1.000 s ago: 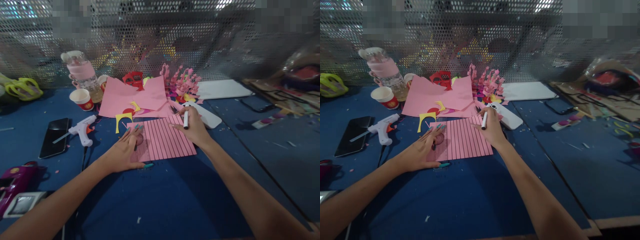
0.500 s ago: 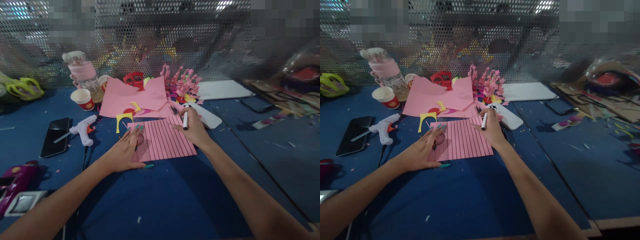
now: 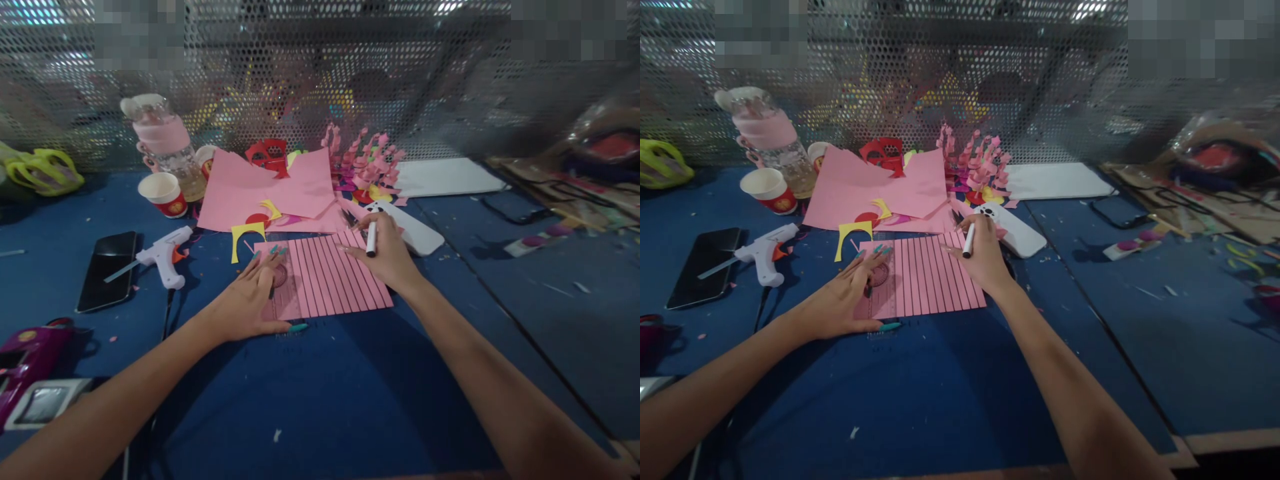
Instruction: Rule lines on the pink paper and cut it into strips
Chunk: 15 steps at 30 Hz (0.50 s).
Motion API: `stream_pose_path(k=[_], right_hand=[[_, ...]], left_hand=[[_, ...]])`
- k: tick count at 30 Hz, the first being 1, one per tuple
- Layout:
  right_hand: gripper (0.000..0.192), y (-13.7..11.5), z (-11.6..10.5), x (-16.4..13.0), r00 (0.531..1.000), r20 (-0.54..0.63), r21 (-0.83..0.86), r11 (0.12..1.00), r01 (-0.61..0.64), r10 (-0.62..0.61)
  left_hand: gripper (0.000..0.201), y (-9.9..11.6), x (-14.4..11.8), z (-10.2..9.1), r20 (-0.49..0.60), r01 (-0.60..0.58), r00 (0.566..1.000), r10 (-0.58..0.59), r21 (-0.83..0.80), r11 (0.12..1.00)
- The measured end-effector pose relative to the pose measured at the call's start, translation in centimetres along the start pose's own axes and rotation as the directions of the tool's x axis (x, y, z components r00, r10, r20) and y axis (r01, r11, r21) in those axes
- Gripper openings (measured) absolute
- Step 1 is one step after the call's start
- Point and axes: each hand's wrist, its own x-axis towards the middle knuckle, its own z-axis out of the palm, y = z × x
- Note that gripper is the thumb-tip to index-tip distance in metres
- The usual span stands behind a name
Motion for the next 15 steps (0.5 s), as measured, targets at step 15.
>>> stream_pose_path(k=[15], right_hand=[[0.039,0.25,-0.07,-0.05,1.000,0.018,0.001,1.000,-0.006,0.006]], left_hand=[[0.092,-0.04,0.03,-0.13,0.039,0.006,0.999,-0.007,0.033,0.999]])
